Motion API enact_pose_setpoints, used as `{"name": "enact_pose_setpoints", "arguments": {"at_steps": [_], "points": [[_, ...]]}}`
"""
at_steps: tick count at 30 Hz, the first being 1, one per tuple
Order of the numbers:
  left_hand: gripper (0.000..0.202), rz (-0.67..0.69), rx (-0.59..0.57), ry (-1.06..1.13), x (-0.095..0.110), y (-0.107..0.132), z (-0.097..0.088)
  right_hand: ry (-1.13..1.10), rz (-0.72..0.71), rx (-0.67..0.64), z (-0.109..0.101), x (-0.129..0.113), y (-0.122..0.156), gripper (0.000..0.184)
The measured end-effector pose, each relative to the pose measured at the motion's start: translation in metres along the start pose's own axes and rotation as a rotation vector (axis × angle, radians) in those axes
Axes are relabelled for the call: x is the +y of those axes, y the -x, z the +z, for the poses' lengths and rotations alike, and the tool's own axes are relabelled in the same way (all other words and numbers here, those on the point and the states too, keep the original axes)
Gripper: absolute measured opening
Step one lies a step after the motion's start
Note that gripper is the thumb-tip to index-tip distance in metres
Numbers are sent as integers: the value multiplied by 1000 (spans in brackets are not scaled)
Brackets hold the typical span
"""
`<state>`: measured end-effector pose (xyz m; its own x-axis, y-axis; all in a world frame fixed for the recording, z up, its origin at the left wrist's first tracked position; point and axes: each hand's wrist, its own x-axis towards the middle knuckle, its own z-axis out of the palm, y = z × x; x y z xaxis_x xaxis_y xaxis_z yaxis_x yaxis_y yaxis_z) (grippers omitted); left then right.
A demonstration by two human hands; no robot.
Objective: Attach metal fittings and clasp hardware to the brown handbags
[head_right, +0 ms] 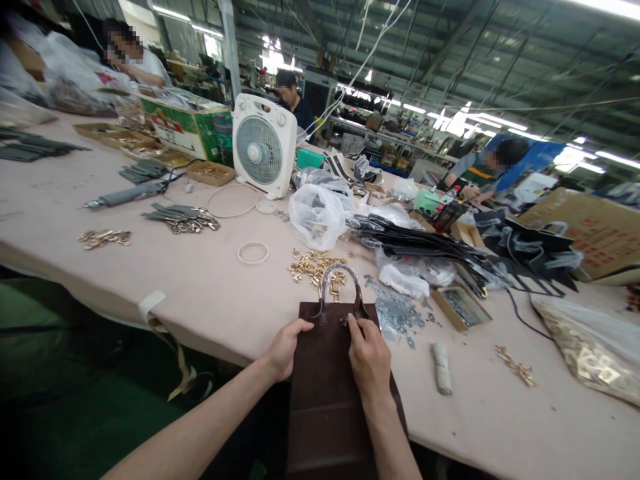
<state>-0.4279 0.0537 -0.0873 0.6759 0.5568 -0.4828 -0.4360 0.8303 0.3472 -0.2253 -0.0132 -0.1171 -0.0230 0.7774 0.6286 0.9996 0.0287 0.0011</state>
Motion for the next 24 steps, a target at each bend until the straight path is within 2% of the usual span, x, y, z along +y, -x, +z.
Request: {"name": "enact_pose_setpoints", "arguments": {"at_steps": [3,9,14,18,24], "points": [[34,11,17,2,1,1,1,-54,-61,-28,-5,5,-2,39],[32,29,-8,3,1,3,0,-202,-32,-58,-14,7,-12,33],[34,57,1,-22,-1,0,-3,-341,-27,-148,-19,15,-28,25],[35,65,-16,-28,-1,-1,-4,-441,-33,-219,-19,21,-34,26],[36,73,-13,-40,-1,-3,-5,-488,-50,-253,-12,25,-34,22]]}}
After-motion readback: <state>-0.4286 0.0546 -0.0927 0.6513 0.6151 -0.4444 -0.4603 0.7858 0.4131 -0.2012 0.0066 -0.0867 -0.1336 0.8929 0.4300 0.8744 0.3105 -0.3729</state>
